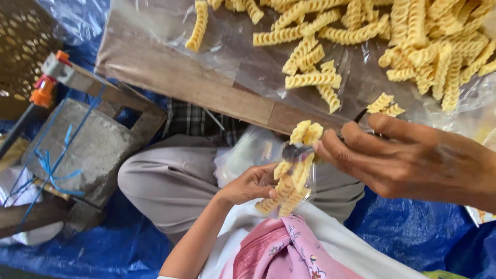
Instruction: Manually filling small plastic bags with snacks using tongs and sealing them with a heat sealer
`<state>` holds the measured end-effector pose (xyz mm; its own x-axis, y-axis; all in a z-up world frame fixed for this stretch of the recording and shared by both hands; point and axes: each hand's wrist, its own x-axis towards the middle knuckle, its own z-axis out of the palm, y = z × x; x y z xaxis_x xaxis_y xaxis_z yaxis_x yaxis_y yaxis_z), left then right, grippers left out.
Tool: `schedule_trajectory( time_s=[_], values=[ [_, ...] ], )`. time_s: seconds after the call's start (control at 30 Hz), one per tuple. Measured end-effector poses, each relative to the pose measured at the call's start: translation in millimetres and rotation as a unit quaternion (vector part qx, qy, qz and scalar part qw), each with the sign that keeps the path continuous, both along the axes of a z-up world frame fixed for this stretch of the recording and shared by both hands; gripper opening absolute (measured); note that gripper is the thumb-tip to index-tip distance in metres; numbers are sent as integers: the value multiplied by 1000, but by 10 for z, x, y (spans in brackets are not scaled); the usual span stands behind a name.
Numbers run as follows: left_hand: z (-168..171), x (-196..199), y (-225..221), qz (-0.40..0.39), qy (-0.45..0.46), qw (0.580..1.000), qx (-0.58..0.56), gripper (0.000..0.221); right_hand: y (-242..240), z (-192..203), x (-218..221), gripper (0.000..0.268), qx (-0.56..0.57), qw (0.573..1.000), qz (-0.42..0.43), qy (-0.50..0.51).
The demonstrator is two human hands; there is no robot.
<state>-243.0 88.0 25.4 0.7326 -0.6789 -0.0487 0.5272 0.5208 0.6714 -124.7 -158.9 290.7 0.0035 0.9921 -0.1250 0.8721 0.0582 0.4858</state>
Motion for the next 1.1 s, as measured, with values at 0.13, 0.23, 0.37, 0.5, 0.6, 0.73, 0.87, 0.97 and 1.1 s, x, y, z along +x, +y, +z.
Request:
schedule_trajectory(
  time_s=[0.13,0.23,0.37,0.5,0.6,0.73,0.87,0.97,1.1],
  values=[
    [154,-257,-75,-28,33,999,-8,73,-356,-231,86,67,58,994,-40,83],
    [185,-229,-93,46,-46,996,67,57,-739,-476,505,69,103,965,-216,106],
    [331,-110,-60,123,-9,992,35,75,-866,-1067,912,77,126,828,-493,236],
    [849,-138,30,198,-214,927,236,77,-786,-1534,912,78,224,684,-596,355],
    [670,-65,118,228,-234,910,254,96,-706,-1493,819,80,248,682,-593,347],
    [774,-52,22,188,-155,947,210,91,-599,-1397,819,79,269,719,-572,288],
    [628,-189,-72,112,-20,986,122,84,-702,-1605,909,72,317,796,-460,233],
    [308,-326,-148,26,17,997,68,68,-671,-1624,867,73,302,761,-513,257],
    [254,-632,-273,-22,74,988,137,47,-486,-1157,571,59,271,571,-572,523]
  ],
)
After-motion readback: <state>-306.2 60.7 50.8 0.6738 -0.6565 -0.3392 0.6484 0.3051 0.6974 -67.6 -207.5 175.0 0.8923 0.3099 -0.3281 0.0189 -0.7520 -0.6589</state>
